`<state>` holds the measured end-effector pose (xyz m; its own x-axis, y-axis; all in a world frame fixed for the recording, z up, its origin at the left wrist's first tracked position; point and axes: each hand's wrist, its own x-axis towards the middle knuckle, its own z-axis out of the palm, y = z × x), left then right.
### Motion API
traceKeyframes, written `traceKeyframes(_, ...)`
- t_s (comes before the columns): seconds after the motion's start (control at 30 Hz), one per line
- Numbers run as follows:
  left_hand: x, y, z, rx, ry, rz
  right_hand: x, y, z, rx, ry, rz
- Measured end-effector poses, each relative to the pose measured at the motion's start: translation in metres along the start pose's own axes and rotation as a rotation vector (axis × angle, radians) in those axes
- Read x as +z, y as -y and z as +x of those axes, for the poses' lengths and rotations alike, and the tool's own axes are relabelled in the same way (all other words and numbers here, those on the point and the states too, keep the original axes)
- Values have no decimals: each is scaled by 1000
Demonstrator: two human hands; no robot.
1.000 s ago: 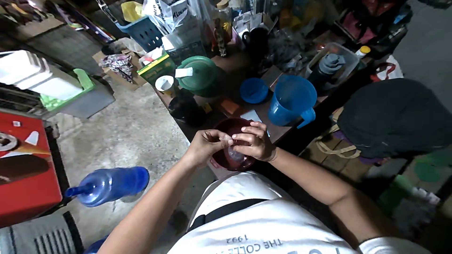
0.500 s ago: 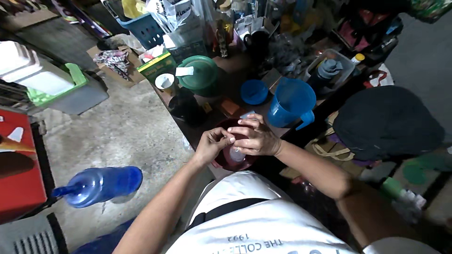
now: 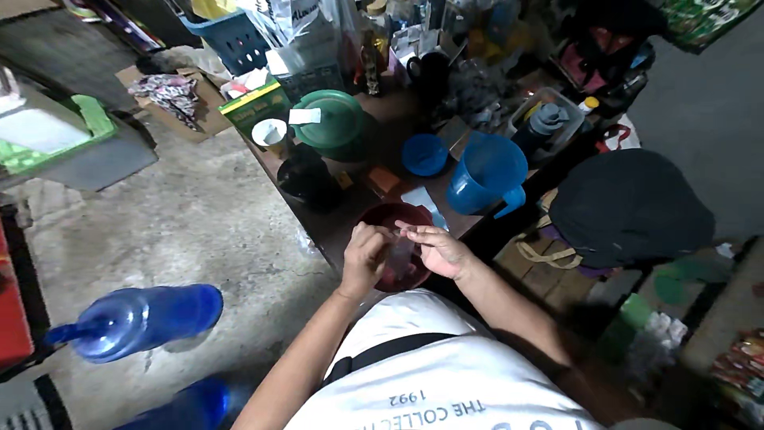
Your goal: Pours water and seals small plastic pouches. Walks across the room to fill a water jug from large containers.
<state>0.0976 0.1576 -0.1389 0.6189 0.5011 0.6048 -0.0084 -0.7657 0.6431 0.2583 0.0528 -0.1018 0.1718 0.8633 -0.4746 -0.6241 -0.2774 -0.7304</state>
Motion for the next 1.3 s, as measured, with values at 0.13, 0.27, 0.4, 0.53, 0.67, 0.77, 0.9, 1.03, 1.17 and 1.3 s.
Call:
traceKeyframes(0.13,-6,-2,-4,174,20,178,10,-16,1,-177,-116,-106)
traceKeyframes(0.27,-12,-10,-2,164,65,182,17,-26,3,-408,-181,-442)
traceKeyframes(0.4,-17,-22,-2,-24,47,57,13,-36,4,-634,-189,-667)
traceKeyframes(0.53,-22,-28,-4,-322,50,-124,14,-28,-2,-795,-160,-882)
traceKeyframes(0.67,-23,-31,-4,-504,28,-241,19,-16,-2,-950,-148,-1154)
traceKeyframes(0.77,-24,-33,-6,-541,14,-268,24,-18,0,-1055,-194,-1310)
traceKeyframes(0.9,-32,-33,-6,-578,87,-320,25,-24,2,-1166,-239,-1414)
traceKeyframes(1.03,-38,-28,-9,-575,147,-317,27,-27,2,-1167,-222,-1422)
traceKeyframes(1.17,-36,-23,-15,-514,127,-322,26,-28,0,-1145,-202,-1404)
traceKeyframes(1.3,-40,-18,-13,-563,192,-347,22,-28,-2,-1103,-177,-1337)
